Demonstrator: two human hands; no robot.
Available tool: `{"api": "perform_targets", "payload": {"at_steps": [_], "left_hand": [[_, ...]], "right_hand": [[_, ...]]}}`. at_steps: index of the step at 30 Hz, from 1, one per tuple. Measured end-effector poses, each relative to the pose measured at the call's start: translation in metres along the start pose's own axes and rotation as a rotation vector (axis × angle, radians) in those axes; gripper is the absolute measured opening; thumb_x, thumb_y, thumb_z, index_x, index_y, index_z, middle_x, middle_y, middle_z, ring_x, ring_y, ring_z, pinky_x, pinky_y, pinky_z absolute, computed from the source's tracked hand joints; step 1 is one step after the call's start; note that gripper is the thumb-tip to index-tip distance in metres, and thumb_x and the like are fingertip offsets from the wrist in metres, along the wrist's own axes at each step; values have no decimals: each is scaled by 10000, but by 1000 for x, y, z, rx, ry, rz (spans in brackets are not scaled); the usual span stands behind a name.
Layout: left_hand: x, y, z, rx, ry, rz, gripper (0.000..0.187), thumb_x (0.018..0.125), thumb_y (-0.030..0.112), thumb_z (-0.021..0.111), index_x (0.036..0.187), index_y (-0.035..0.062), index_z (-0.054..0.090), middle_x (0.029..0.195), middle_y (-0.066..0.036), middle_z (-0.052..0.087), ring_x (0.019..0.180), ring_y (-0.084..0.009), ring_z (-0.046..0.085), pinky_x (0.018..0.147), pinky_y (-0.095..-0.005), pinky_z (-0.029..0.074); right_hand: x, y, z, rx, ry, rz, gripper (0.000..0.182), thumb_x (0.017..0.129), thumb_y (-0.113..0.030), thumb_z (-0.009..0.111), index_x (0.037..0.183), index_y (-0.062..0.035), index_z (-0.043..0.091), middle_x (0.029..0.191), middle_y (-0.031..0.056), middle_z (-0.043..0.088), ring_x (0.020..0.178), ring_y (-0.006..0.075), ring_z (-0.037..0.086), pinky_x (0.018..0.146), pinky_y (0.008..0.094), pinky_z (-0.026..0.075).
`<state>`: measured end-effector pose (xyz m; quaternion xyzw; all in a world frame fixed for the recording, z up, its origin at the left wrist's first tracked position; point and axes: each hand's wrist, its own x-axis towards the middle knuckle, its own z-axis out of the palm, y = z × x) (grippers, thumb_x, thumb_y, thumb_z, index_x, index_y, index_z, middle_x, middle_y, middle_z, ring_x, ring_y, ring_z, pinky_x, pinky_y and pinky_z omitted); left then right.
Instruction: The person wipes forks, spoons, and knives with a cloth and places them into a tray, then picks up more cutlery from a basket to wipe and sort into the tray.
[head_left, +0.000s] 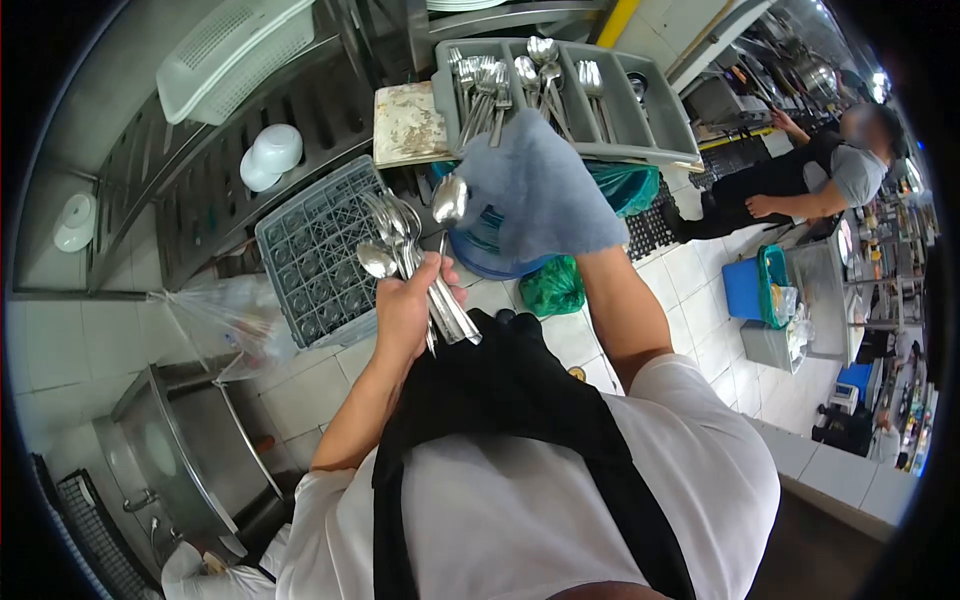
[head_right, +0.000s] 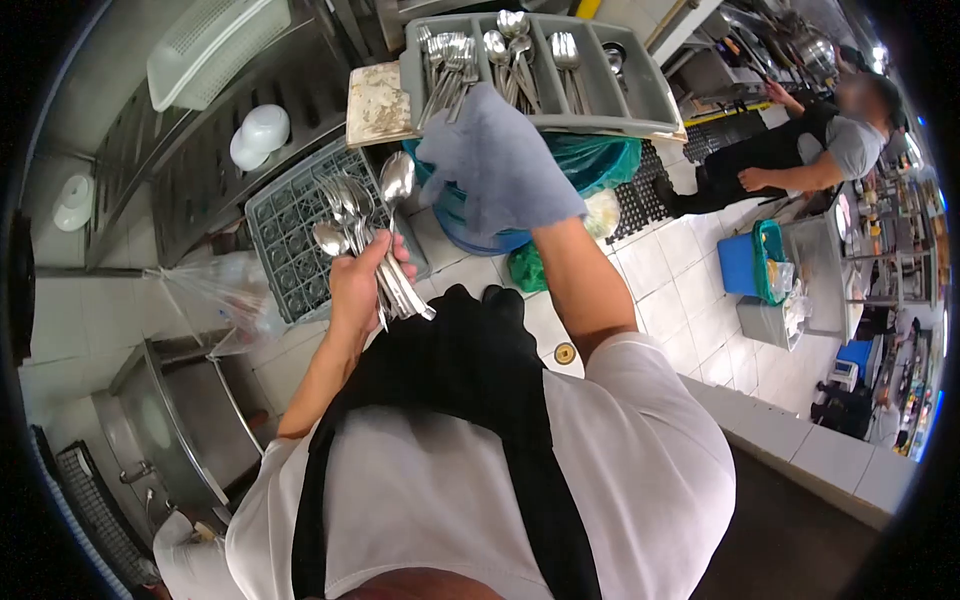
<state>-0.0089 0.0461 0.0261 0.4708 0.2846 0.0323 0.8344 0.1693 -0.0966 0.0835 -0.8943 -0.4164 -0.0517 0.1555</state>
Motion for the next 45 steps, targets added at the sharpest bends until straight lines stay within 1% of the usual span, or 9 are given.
{"api": "perform_targets", "payload": {"at_steps": [5,8,11,13,25,36,38,42,45], "left_hand": [[10,6,5,48,6,32,268,903,232,639,972,-26,613,776,-102,646,629,-185,652,557,-317,552],[16,2,13,71,-17,29,271,901,213,638,973,-47,605,787,-119,650,628,-199,663,559,-318,553],[16,-2,20,69,-58,13,237,896,186,642,972,-36,610,793,-120,657,635,-194,666,566,-316,558],[16,-5,20,8,-78,-25,217,892,177,643,973,-22,616,799,-114,662,622,-181,658,552,-307,551],[4,-9,25,-61,-152,13,185,887,149,652,973,-2,588,751,-88,624,590,-184,650,529,-312,554],[3,-17,31,33,-182,80,169,902,113,623,959,-40,580,774,-140,649,585,-196,658,533,-321,565],[4,-17,29,10,-157,65,177,905,119,621,961,-43,580,778,-140,651,584,-195,657,533,-318,564],[6,-14,28,84,-171,22,203,912,134,617,984,-50,572,815,-162,662,640,-216,674,584,-324,573],[-5,-16,39,62,-221,19,256,927,165,606,1039,-59,553,918,-212,668,762,-260,684,711,-341,571]], "right_hand": [[-18,-32,0,-390,-65,-296,169,731,-216,632,874,-125,637,811,34,596,770,227,636,661,355,490],[-25,-59,21,113,8,341,190,878,-183,548,994,-36,581,664,80,572,731,301,657,633,383,548],[-22,-63,0,443,69,186,259,880,-277,558,986,-42,584,645,117,552,689,247,641,617,349,533],[-7,-72,-38,574,-279,551,279,908,-321,519,933,-47,559,629,120,559,634,194,609,621,333,513],[-26,-59,9,-259,204,244,276,673,-197,692,879,-29,618,836,112,620,757,239,586,649,333,451],[-16,-44,23,-267,165,234,137,671,-127,670,788,-59,648,654,108,556,666,217,578,628,380,477],[-18,-47,47,-69,-394,445,214,707,-83,662,883,11,585,731,133,560,731,246,625,592,343,498],[-22,-55,-6,73,321,144,215,694,-167,704,818,-10,627,845,155,641,831,276,645,674,373,516],[-20,-47,-20,10,75,325,217,687,-200,713,844,-63,655,924,101,645,870,253,650,705,345,500]]}}
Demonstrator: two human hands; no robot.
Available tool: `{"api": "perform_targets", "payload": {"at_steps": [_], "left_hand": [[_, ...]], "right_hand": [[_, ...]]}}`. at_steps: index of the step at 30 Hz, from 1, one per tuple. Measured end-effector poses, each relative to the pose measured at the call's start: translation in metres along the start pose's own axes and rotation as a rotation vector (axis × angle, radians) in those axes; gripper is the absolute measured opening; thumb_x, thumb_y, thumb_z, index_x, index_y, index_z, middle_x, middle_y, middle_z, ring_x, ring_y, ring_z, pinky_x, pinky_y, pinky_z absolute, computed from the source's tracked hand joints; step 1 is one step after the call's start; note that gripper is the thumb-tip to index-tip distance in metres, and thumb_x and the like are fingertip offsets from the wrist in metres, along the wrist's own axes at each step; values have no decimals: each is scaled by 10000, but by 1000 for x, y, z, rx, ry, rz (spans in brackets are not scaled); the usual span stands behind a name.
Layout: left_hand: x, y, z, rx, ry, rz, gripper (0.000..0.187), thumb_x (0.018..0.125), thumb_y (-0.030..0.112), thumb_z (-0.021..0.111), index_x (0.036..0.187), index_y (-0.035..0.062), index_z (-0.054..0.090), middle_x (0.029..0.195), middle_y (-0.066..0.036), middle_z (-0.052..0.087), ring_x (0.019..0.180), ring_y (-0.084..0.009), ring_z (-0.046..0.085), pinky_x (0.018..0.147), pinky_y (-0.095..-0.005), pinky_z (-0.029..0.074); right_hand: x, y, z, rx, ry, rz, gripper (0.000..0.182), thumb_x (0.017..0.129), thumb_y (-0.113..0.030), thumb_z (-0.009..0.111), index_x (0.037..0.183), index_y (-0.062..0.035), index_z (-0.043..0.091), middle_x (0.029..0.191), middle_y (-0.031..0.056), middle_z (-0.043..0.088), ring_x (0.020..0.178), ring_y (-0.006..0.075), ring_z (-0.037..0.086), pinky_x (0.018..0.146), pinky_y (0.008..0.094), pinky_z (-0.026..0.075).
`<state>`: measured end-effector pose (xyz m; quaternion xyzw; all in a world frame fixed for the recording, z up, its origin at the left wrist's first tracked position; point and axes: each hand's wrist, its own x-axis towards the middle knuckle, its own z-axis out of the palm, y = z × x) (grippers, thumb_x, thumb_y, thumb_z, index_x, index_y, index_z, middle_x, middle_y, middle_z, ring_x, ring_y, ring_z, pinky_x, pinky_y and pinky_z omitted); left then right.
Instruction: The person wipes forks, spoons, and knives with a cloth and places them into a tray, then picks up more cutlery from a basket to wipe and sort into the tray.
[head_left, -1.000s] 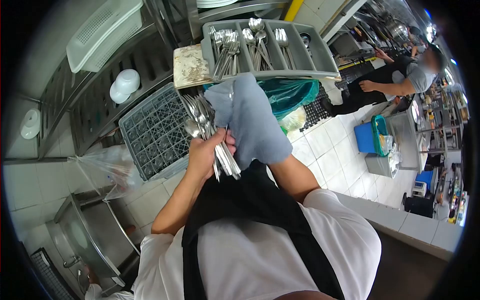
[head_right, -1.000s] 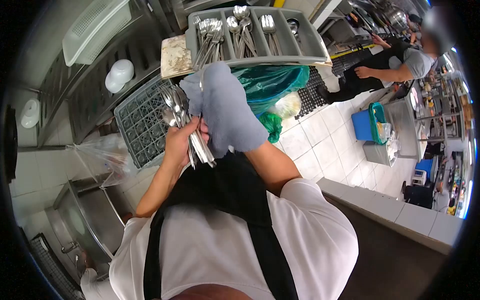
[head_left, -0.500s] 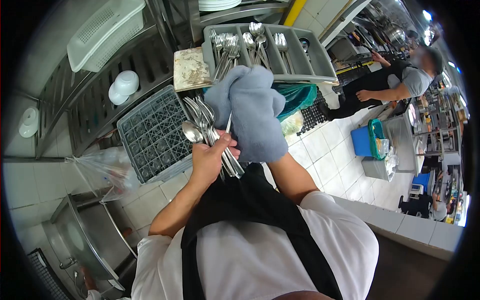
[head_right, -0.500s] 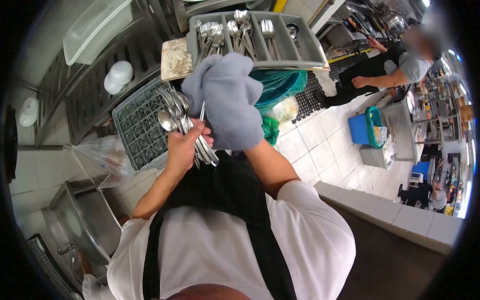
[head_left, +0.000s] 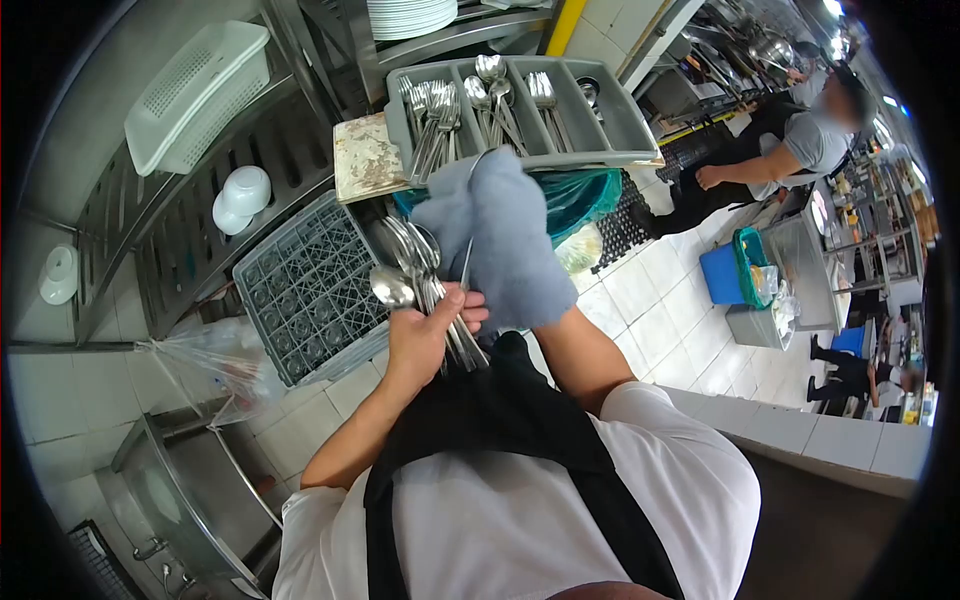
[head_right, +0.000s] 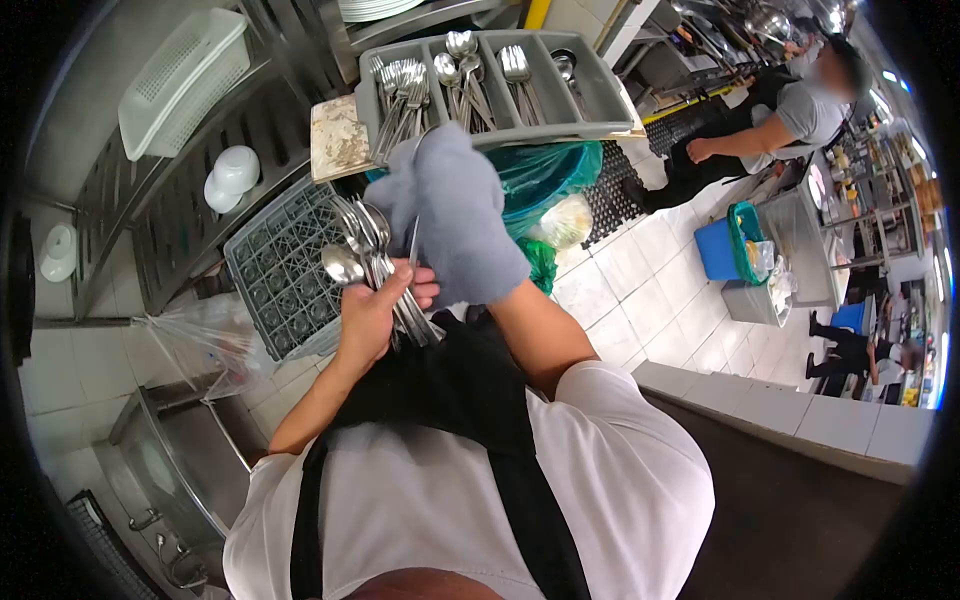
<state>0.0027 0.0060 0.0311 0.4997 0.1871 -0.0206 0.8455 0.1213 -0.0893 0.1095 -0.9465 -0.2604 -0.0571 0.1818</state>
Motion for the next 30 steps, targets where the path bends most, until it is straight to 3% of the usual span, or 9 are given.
{"api": "perform_targets", "payload": {"at_steps": [6,10,11,13,14,19,23,24,30], "left_hand": [[3,-7,0,61,33,8,192,919,145,611,1002,-26,579,831,-153,661,702,-228,672,660,-332,567],[17,7,7,122,122,103,158,910,137,625,930,-18,604,752,-111,648,611,-185,640,592,-307,554],[19,8,5,177,126,115,159,911,151,626,924,-6,614,751,-100,647,602,-171,627,584,-300,541],[20,11,0,248,126,78,156,914,154,620,924,-1,619,730,-87,643,561,-149,595,536,-279,500],[21,13,-2,316,120,42,154,917,158,614,923,4,623,709,-75,638,519,-127,564,488,-259,458],[15,8,4,357,56,-6,210,923,163,597,1043,-6,629,657,-46,615,445,-83,482,415,-221,371],[1,-13,-1,158,24,13,341,916,103,557,1231,-24,527,760,-68,620,540,-101,540,491,-231,431],[-2,-16,-2,154,29,17,341,916,103,557,1231,-24,527,760,-68,620,540,-101,540,491,-231,431],[-12,-45,7,-111,4,-90,369,875,41,539,1234,-32,500,895,-107,643,688,-161,629,632,-263,520]], "right_hand": [[-1,24,0,-245,-35,-187,107,751,-241,671,834,-173,662,839,19,628,829,188,642,743,273,450],[-24,-4,5,1335,-424,357,149,760,-114,624,870,-49,547,671,71,527,557,227,546,533,338,455],[-30,1,14,1338,-429,355,149,760,-114,624,870,-49,547,671,71,527,557,227,546,533,338,455],[-44,18,39,327,-244,-197,289,658,-168,698,892,-72,558,719,123,528,631,284,566,582,372,471],[-50,20,34,428,-20,-252,390,576,-210,747,902,-93,568,790,150,523,750,316,583,642,384,484],[-34,33,-12,148,-158,-288,159,626,-192,716,779,-154,696,837,110,555,884,244,625,654,347,529],[9,99,27,-364,-246,-31,166,595,-194,727,753,-146,722,763,35,642,627,223,627,514,359,502],[19,115,29,-690,-318,-251,181,566,-159,740,746,-159,723,685,7,659,531,207,588,411,377,453],[95,116,3,-1024,-485,-189,194,555,-149,775,740,-170,720,658,2,639,564,212,597,383,375,434]]}}
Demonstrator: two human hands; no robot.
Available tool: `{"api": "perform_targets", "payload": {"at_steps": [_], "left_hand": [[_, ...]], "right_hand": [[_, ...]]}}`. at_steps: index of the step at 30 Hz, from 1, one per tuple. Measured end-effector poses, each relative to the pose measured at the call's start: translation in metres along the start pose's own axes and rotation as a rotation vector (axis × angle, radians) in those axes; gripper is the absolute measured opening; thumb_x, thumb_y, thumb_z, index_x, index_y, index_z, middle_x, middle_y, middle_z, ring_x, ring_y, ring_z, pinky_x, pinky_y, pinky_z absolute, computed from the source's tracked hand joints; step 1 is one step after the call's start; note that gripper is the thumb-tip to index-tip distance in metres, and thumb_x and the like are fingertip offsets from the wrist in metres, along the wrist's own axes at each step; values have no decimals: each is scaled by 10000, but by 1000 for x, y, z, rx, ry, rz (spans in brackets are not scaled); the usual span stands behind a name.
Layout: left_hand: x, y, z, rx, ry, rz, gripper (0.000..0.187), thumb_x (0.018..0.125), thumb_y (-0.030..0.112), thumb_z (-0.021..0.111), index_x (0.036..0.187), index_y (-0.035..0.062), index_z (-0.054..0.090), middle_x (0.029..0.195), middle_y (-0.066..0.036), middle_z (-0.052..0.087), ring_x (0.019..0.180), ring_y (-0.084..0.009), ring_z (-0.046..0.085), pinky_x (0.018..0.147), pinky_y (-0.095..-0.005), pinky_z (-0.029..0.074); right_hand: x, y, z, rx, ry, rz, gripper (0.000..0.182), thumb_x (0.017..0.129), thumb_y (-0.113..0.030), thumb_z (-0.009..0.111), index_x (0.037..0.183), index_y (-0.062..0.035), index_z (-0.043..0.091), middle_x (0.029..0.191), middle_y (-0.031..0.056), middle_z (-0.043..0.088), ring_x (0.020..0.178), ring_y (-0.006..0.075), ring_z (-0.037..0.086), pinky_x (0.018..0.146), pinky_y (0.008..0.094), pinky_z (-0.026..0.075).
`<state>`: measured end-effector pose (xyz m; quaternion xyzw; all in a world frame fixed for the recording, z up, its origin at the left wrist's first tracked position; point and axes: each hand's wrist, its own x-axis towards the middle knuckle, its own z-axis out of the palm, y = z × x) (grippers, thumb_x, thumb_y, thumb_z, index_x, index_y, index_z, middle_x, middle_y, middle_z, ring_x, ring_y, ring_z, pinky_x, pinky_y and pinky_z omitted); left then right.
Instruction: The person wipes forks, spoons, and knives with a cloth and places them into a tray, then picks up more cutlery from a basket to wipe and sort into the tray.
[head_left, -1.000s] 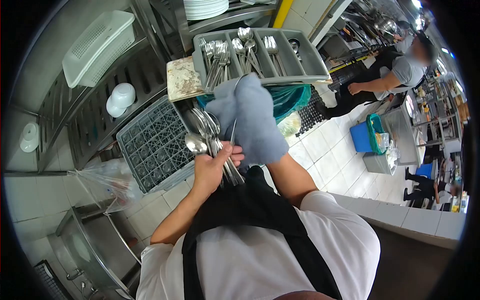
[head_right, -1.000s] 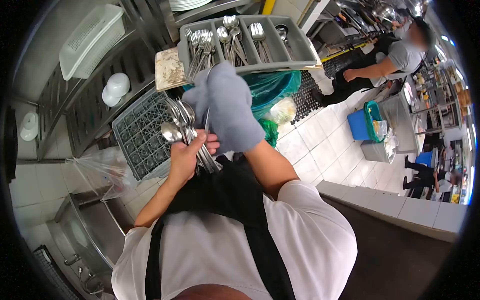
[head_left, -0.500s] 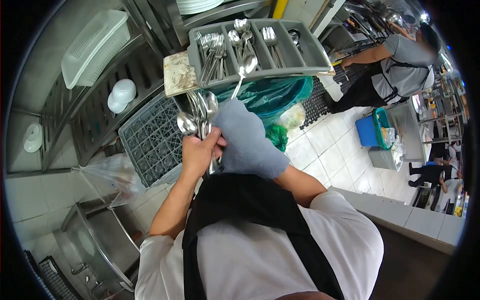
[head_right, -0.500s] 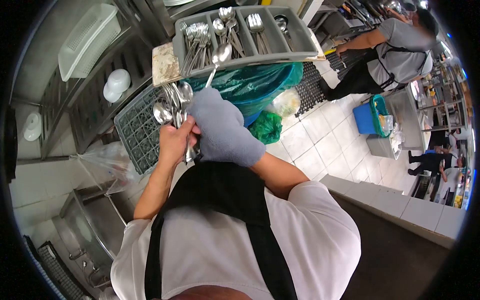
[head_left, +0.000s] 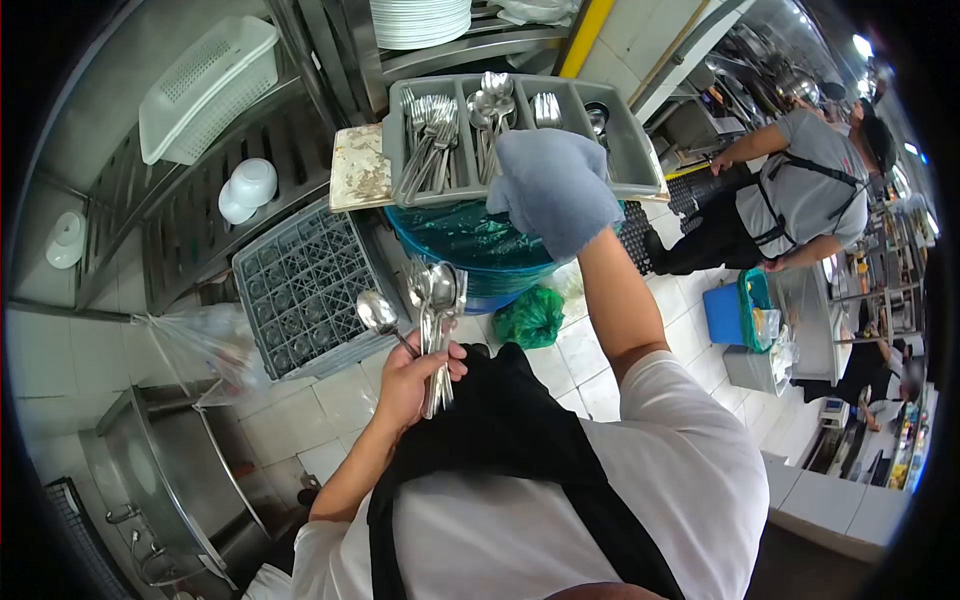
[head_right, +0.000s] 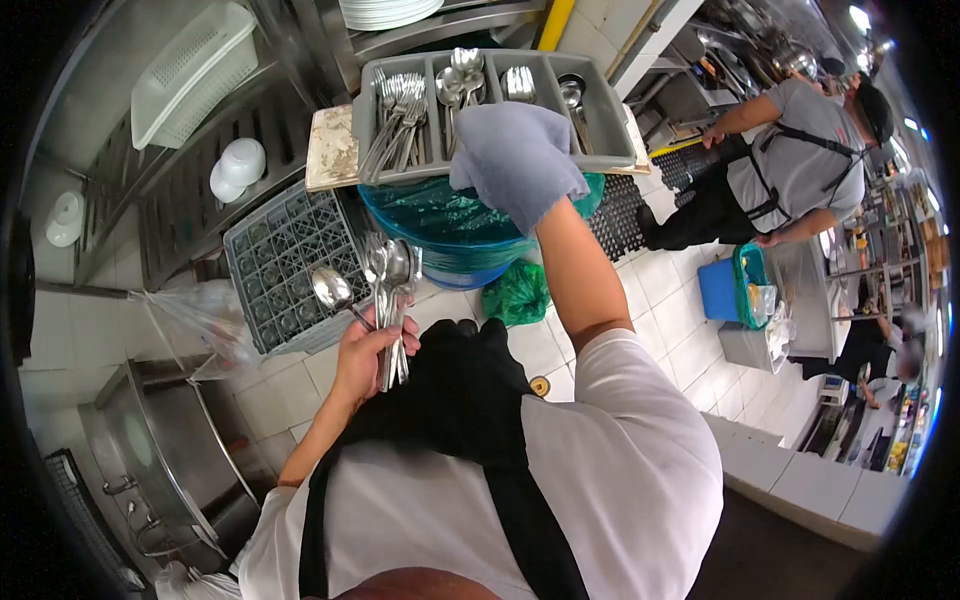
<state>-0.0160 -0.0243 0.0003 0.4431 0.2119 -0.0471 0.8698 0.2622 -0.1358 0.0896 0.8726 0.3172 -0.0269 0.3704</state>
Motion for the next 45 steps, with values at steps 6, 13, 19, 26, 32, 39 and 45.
{"api": "perform_targets", "payload": {"at_steps": [6,13,19,26,32,39,45], "left_hand": [[0,-12,16,66,141,36,208,915,124,589,1077,2,540,851,-133,669,570,-136,591,519,-251,474],[14,15,25,167,242,195,138,889,134,644,879,25,560,754,-116,655,488,-109,521,444,-241,397],[25,25,52,136,109,293,158,897,121,637,802,11,573,673,-82,614,481,-114,526,438,-249,407],[4,26,47,247,60,276,140,938,117,570,859,3,559,624,-51,560,432,-90,481,401,-238,383],[-15,48,19,211,58,187,152,926,134,595,842,10,577,634,-52,575,420,-66,447,370,-222,338],[-26,41,-10,190,36,206,173,925,160,596,854,2,596,667,-64,612,422,-61,453,373,-219,339],[-28,27,-15,201,-61,186,228,940,195,577,921,-31,602,766,-116,672,503,-100,560,446,-232,442]], "right_hand": [[-49,31,-8,547,514,-194,123,580,-113,715,695,-156,703,677,4,640,611,235,617,461,364,475],[-115,18,-9,1170,792,-172,159,616,-86,643,765,-139,665,764,44,601,716,237,617,625,321,505],[-145,-56,-25,743,491,28,407,607,-235,723,957,-107,561,786,52,549,718,248,552,549,412,347],[-122,-74,-25,997,784,-167,464,619,-345,749,898,-36,545,766,144,543,649,330,599,553,436,461],[-105,-93,-41,681,567,187,502,616,-353,759,924,-16,548,783,163,552,645,359,606,577,434,484],[-141,-105,-74,855,506,249,548,613,-361,770,953,8,552,803,185,563,640,392,614,606,433,512],[-117,-152,-17,1341,447,-59,371,804,-234,626,1024,40,508,849,234,572,769,382,620,706,417,514]]}}
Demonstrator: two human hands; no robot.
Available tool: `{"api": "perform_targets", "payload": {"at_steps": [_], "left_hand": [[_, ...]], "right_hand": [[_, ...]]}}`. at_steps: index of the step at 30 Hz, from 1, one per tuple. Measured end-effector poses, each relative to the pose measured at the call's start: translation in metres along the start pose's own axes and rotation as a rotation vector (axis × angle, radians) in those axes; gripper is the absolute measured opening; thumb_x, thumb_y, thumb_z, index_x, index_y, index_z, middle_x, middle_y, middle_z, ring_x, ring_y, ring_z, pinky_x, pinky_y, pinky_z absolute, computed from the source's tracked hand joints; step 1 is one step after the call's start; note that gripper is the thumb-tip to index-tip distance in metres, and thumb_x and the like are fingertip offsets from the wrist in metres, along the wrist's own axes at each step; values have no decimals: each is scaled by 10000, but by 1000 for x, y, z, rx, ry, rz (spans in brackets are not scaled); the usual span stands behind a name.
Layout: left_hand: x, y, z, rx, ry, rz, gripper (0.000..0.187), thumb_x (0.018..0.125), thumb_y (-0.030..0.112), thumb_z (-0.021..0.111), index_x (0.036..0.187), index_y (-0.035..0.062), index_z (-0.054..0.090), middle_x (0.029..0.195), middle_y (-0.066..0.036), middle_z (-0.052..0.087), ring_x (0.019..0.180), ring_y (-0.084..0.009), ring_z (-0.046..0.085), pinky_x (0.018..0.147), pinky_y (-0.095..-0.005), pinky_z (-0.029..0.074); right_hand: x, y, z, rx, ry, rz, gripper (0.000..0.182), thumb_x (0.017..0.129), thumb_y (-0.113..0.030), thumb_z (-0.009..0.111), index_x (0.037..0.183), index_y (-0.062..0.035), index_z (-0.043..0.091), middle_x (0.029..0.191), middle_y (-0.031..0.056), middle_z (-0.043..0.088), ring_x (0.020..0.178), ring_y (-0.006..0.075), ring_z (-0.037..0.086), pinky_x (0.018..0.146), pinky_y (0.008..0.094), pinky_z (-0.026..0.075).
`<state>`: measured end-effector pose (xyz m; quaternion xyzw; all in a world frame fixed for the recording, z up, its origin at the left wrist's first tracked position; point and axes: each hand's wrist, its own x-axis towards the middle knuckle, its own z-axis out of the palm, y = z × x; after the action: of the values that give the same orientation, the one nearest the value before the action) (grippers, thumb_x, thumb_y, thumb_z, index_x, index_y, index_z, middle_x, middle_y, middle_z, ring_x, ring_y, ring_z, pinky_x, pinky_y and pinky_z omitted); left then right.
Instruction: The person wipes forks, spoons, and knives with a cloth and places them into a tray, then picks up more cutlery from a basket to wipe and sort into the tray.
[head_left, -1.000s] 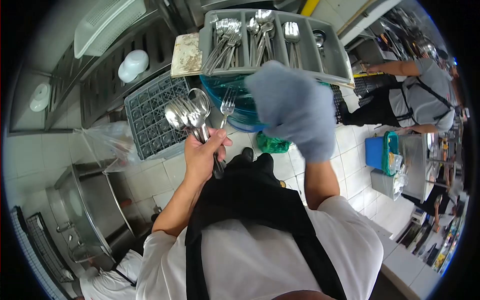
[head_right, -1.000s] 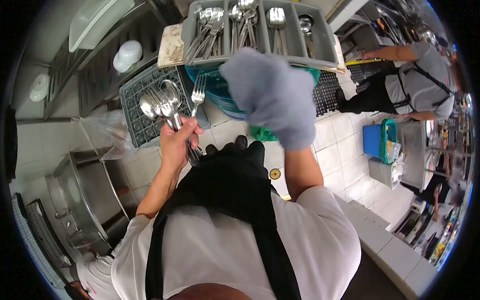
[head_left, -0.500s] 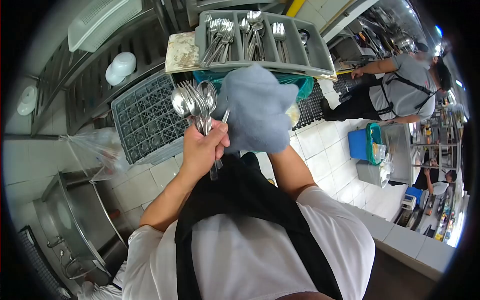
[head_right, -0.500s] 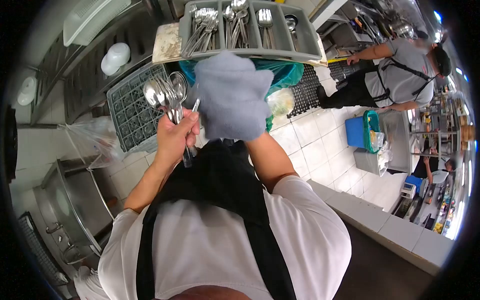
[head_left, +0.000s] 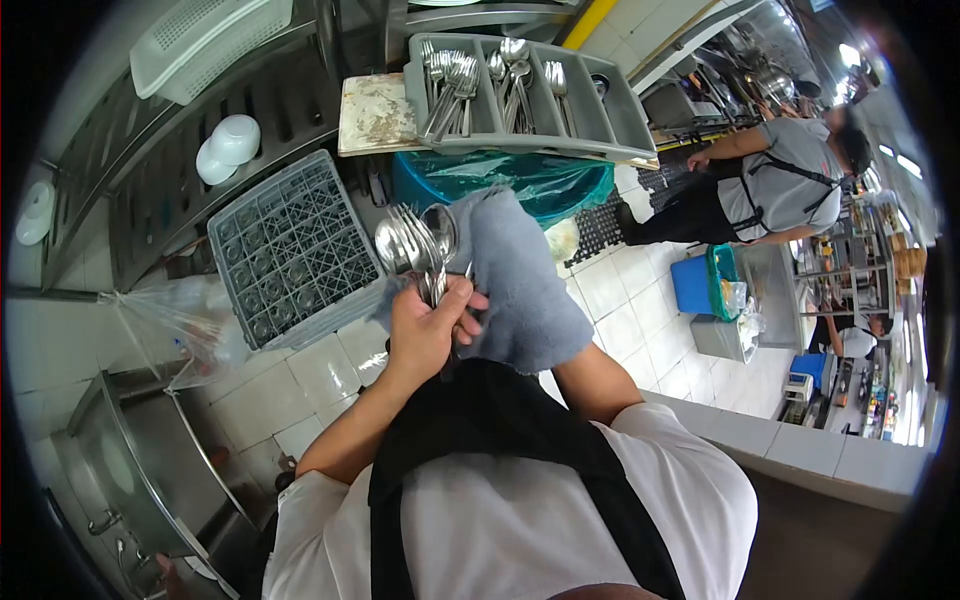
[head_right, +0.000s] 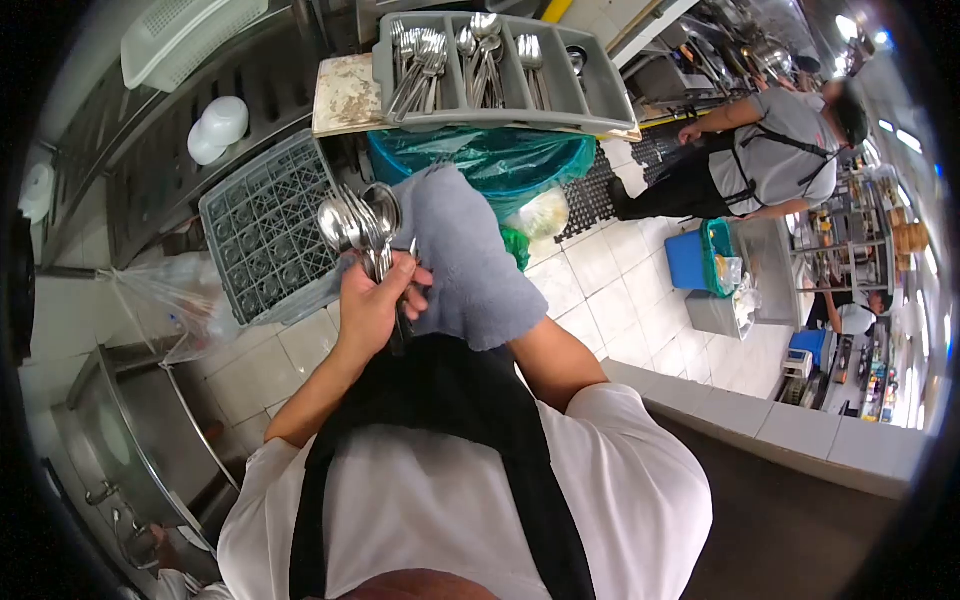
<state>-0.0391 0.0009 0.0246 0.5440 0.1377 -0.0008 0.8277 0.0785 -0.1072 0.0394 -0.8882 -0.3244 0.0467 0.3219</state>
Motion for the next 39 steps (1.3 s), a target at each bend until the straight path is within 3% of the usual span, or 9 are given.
{"api": "perform_targets", "payload": {"at_steps": [2,8,12,13,16,20,25,32,39], "left_hand": [[-6,0,8,-99,57,33,239,944,197,567,929,-41,594,776,-126,672,551,-128,602,491,-248,489],[-11,-10,0,40,-10,4,237,949,184,553,904,-45,596,764,-117,665,550,-125,596,491,-247,486],[-4,-11,4,72,141,44,185,951,160,548,892,-9,595,703,-82,644,499,-90,542,447,-232,437],[-1,-14,4,49,172,47,172,951,155,549,909,-6,591,690,-71,634,496,-87,539,441,-226,428],[2,-24,6,58,245,66,164,951,160,560,949,-3,577,680,-54,612,478,-81,519,421,-216,405],[-1,-21,15,6,205,-96,223,971,207,528,958,-10,582,704,-53,598,474,-86,494,411,-221,376],[-10,-29,25,-207,75,-125,326,983,261,471,1060,-31,595,789,-78,596,557,-110,532,495,-238,421],[-3,-25,40,-55,150,-92,275,951,180,504,1091,-44,579,898,-130,666,645,-153,622,555,-257,492],[24,-16,49,-126,305,42,183,942,146,571,1032,-13,570,849,-128,675,585,-133,605,500,-243,464]], "right_hand": [[7,8,1,227,-51,260,329,827,-207,593,1018,45,502,844,236,573,795,356,610,722,407,506],[5,-39,-46,-547,89,-247,100,830,-172,565,809,-94,624,782,42,561,803,193,586,691,277,487],[7,-78,-38,-321,-225,429,481,731,-141,706,1120,5,464,959,110,602,704,262,644,672,320,529],[1,-52,-21,-232,-347,462,140,762,-167,654,870,-84,623,869,78,622,750,181,667,731,331,524],[-29,-22,-15,156,-256,-88,586,711,-140,712,1165,22,380,929,158,593,676,266,632,669,326,532],[-11,-10,-44,-229,-221,-427,230,675,-265,724,756,-68,636,818,187,578,862,365,617,773,401,516],[46,9,-78,-494,-675,26,194,521,-221,795,666,-137,698,677,58,628,668,254,653,555,331,519],[84,46,-90,-694,-75,-689,192,593,-193,761,753,-131,676,670,77,591,671,262,636,591,345,509],[28,24,-76,-71,320,-435,194,665,-164,727,840,-124,654,662,96,554,674,271,618,627,358,500]]}}
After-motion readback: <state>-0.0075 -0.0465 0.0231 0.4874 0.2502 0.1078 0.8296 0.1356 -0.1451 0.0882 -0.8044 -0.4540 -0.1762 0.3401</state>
